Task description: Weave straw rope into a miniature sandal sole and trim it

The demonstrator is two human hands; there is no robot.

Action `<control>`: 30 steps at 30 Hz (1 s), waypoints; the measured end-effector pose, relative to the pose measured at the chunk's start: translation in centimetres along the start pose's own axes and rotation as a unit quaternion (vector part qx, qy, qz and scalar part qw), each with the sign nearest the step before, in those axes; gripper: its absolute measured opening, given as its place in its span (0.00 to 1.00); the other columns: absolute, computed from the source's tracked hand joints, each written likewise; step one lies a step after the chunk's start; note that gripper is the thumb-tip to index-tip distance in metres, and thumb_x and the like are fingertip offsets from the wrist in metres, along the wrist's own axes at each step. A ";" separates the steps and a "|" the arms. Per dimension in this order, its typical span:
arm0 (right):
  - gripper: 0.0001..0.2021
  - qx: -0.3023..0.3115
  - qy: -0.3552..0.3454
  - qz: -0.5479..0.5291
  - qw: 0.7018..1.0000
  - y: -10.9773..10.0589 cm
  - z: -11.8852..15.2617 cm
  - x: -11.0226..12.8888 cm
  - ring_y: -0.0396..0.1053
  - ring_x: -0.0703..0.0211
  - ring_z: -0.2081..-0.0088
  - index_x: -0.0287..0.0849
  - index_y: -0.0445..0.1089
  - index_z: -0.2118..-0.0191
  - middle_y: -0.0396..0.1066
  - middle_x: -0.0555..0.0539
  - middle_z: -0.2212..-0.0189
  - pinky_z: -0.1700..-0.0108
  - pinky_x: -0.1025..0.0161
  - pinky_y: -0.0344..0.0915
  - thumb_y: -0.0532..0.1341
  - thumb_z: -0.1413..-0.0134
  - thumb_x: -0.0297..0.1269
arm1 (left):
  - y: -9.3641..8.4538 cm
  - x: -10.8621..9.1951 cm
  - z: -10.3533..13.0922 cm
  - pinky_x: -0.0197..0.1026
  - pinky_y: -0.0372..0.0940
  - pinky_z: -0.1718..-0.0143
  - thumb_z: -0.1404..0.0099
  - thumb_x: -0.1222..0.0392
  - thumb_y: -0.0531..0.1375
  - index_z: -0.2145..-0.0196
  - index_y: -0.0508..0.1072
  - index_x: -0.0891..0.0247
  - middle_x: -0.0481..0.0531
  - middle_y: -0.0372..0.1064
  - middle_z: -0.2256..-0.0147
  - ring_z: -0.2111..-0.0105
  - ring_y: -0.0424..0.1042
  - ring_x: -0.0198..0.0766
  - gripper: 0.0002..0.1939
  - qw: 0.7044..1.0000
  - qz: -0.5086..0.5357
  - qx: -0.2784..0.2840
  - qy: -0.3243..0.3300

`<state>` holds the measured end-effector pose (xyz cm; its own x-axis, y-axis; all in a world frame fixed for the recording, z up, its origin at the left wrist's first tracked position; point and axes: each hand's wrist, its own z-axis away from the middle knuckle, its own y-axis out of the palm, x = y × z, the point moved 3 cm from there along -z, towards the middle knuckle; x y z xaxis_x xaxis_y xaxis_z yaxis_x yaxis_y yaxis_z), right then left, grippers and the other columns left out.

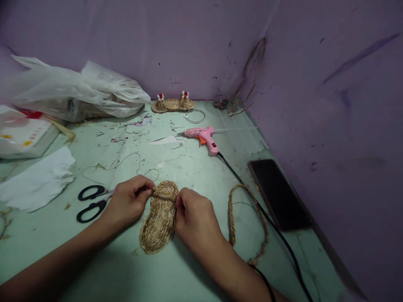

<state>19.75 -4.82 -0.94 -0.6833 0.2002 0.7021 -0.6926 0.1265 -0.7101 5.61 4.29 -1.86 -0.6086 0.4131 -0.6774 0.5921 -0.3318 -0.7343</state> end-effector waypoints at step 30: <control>0.05 0.010 0.035 -0.006 0.999 0.0 -0.4 -0.6 0.59 0.65 0.81 0.43 0.60 0.77 0.64 0.53 0.83 0.78 0.68 0.52 0.55 0.61 0.26 | 0.3 0.2 0.2 0.36 0.58 0.71 0.46 0.70 0.52 0.73 0.69 0.63 0.48 0.67 0.73 0.73 0.64 0.33 0.07 1.000 -0.007 -0.013 0.001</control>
<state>20.28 -4.60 -1.37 -0.6573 0.2660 0.7051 -0.7060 0.1099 -0.6996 5.60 4.14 -2.26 -0.6164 0.4192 -0.6666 0.5967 -0.3037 -0.7428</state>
